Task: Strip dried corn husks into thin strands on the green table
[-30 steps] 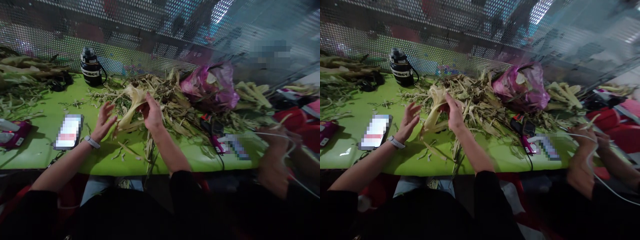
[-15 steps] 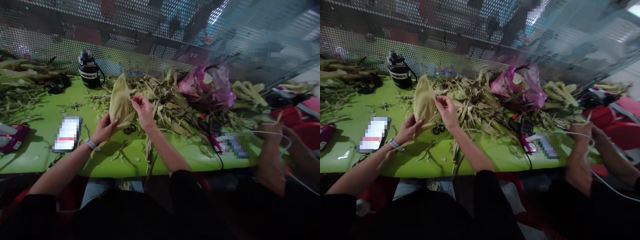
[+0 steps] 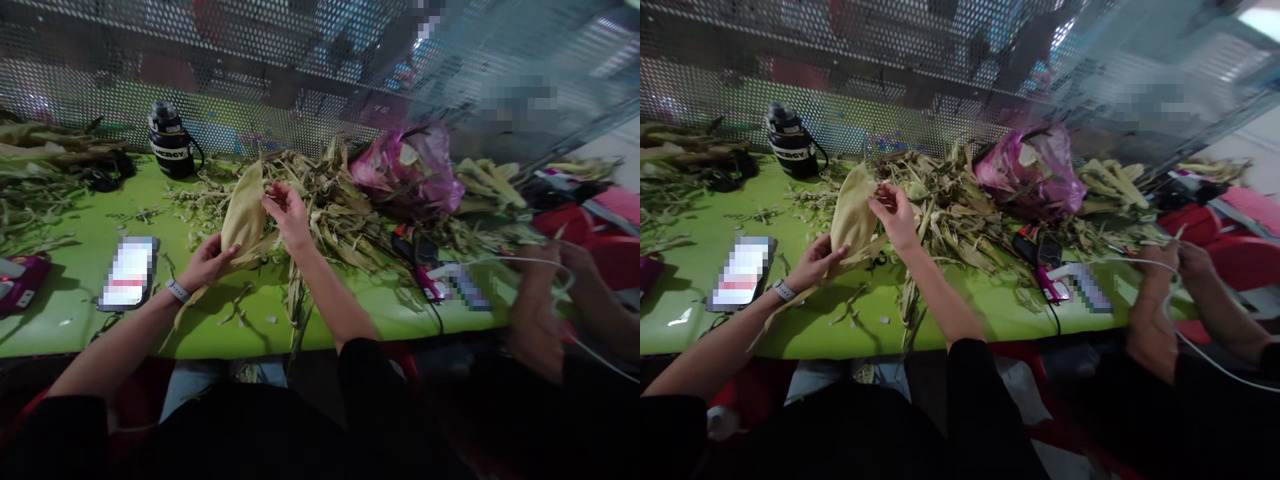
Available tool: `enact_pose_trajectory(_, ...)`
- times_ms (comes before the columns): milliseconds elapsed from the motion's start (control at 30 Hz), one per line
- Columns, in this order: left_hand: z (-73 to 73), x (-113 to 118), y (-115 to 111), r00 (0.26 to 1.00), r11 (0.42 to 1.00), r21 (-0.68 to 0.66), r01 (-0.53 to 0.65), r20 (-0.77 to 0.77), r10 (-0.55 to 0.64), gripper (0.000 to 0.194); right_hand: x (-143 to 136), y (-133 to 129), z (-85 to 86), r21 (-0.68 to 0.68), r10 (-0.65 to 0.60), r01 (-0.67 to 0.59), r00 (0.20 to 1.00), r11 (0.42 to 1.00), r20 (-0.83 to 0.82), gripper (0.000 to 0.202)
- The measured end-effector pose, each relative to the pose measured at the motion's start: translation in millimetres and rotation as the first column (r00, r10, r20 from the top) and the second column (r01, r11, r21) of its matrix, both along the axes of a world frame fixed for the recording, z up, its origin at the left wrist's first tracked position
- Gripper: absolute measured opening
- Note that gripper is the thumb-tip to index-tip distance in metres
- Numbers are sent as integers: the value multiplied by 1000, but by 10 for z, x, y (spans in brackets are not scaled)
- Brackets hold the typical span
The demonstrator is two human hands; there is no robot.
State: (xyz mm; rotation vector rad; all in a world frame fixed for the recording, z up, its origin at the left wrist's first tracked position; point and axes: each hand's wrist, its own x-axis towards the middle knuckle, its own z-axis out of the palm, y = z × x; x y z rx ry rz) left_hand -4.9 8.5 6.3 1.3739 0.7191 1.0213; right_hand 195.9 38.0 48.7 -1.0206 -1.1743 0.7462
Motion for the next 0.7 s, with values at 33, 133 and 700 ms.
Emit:
enact_pose_trajectory(33, -5, -5, 3, 1000, 1000, 0, 3, 10, -3, 34, 11, 11, -8, -2, -29, 29, 999, 1000, -24, 46)
enact_pose_trajectory(133, -41, -20, 22, 998, 999, 5, 46, 34, -46, 33, 39, 25, -27, -19, -46, 44, 995, 999, -91, 46)
enact_pose_trajectory(700, -213, 13, 125, 958, 997, -51, -54, 280, 66, 57, -104, -165, 28, -241, 392, -421, 906, 874, -160, 41)
